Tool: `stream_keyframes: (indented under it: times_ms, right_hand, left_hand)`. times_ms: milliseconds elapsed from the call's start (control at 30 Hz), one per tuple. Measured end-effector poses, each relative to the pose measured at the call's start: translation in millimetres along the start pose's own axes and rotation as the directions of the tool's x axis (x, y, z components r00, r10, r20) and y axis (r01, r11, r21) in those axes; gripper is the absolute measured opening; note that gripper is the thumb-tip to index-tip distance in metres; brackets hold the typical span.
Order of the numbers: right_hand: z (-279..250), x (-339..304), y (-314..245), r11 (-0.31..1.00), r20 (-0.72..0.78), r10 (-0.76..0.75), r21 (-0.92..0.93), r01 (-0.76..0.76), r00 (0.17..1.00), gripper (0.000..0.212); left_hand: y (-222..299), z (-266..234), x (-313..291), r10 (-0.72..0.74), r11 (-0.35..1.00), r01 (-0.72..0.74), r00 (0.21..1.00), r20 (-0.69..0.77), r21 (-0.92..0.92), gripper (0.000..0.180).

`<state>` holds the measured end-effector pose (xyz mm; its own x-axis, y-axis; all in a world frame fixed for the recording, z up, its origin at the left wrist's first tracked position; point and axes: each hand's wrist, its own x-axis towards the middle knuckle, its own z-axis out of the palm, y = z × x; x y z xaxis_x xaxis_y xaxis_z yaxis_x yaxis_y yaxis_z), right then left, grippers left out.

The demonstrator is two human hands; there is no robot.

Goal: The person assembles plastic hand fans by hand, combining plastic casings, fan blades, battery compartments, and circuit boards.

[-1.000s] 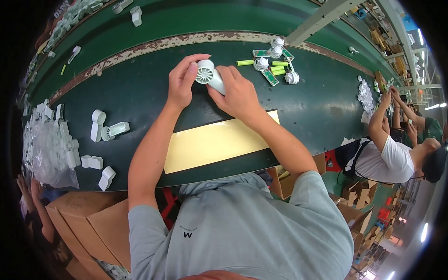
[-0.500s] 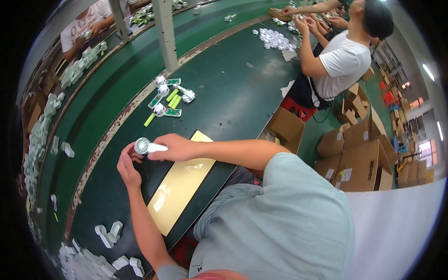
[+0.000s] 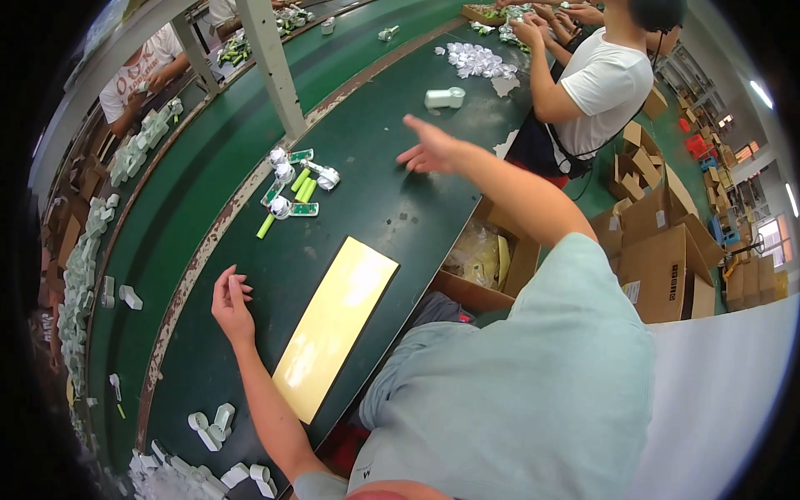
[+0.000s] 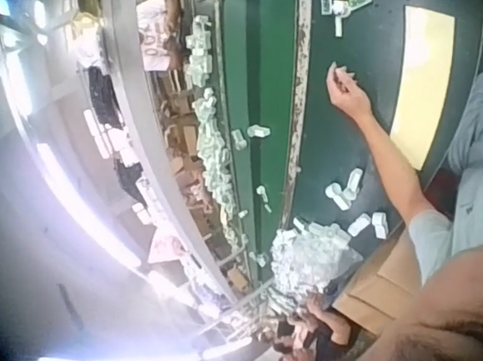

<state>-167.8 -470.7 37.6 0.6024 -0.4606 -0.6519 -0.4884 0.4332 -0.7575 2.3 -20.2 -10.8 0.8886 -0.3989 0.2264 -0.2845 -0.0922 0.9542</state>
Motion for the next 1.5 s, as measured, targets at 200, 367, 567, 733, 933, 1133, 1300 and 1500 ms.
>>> stream_keyframes:
  times_ms: [200,367,567,733,933,1133,1300,1500]
  right_hand:
    - [150,-113,64,0.821,0.610,-0.269,-0.260,0.508,0.746,0.026]
    - [228,-131,79,0.530,0.844,-0.422,-0.066,0.845,0.331,0.018]
    - [276,-136,73,0.417,0.923,-0.301,-0.099,0.903,0.240,0.023]
    - [274,-133,79,0.509,0.879,-0.229,-0.258,0.821,0.418,0.017]
    - [259,-117,85,0.543,0.829,-0.250,-0.307,0.781,0.500,0.019]
    - [228,-111,100,0.625,0.760,-0.276,-0.323,0.711,0.588,0.019]
    - [225,-107,98,0.606,0.752,-0.323,-0.303,0.736,0.575,0.019]
    - [214,-77,65,0.241,0.684,-0.609,-0.323,0.915,0.402,0.016]
  left_hand:
    - [4,2,3,-0.008,1.000,0.008,1.000,-0.021,-0.019,0.024]
    - [-5,-8,6,-0.012,0.989,-0.011,0.989,-0.145,-0.150,0.013]
    - [-4,0,20,0.029,0.993,-0.064,0.942,-0.333,-0.096,0.014]
    - [20,-9,22,0.110,0.968,-0.182,0.928,-0.357,-0.174,0.015]
    - [23,-30,21,0.043,0.987,-0.099,0.920,-0.390,-0.123,0.017]
    - [39,-25,27,0.043,0.975,-0.125,0.915,-0.400,-0.182,0.019]
    - [46,-57,31,0.191,0.884,-0.044,0.942,-0.274,0.466,0.027]
    - [63,-200,-31,0.000,0.316,0.068,0.997,-0.071,0.946,0.045]
